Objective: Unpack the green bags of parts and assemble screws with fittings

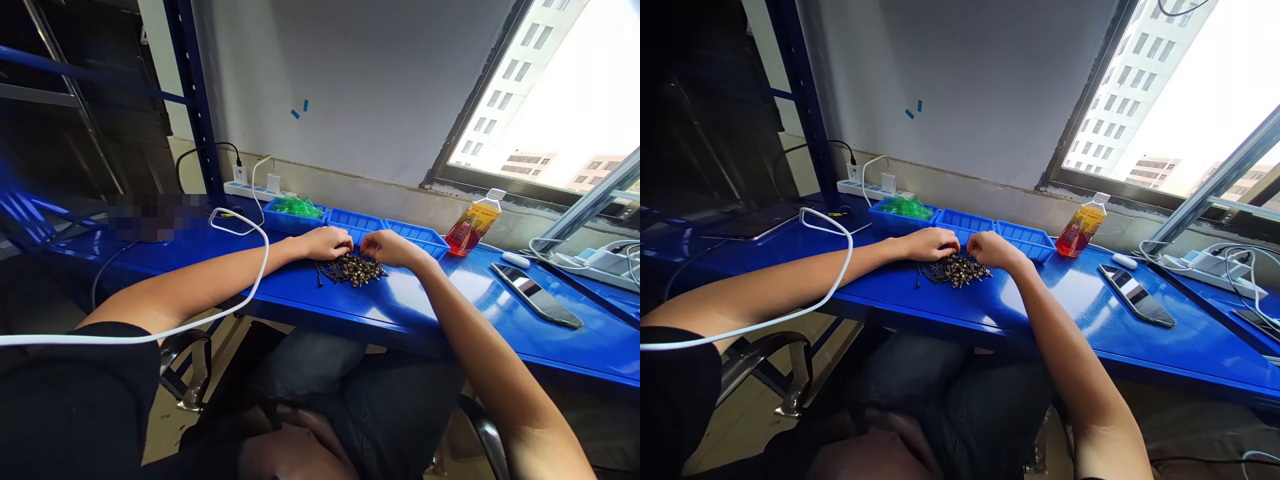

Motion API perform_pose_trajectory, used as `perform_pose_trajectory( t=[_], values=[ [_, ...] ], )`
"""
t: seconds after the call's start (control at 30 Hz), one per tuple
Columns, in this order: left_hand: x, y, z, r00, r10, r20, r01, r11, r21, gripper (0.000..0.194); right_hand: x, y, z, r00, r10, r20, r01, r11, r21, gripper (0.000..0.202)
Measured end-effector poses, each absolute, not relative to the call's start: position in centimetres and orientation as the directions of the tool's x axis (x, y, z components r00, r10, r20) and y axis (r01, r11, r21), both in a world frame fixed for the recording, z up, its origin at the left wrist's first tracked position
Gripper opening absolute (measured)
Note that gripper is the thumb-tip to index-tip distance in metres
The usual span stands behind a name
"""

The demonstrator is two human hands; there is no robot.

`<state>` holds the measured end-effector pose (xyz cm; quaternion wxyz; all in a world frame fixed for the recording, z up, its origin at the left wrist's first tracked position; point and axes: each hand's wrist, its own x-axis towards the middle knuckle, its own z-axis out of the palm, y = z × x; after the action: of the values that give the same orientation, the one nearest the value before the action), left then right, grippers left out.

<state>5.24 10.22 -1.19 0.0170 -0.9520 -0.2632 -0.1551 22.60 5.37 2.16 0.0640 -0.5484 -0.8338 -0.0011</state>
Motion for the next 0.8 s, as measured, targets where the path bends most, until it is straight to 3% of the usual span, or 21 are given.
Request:
perform_pose_trajectory(
  t=[0.33,0.53,0.8],
  values=[
    [5.2,10.0,-1.2,0.804,0.494,0.331,0.497,-0.864,0.083,0.022,22.0,5.6,2.0,-0.372,0.850,0.373,0.855,0.470,-0.219,0.024],
    [5.2,9.6,-1.2,0.756,0.532,0.381,0.544,-0.835,0.088,0.025,21.3,5.5,2.0,-0.331,0.832,0.446,0.826,0.484,-0.290,0.024],
    [5.3,10.0,-1.4,0.721,0.539,0.436,0.521,-0.836,0.172,0.030,21.5,5.9,1.6,-0.340,0.792,0.507,0.811,0.520,-0.269,0.023]
  ],
)
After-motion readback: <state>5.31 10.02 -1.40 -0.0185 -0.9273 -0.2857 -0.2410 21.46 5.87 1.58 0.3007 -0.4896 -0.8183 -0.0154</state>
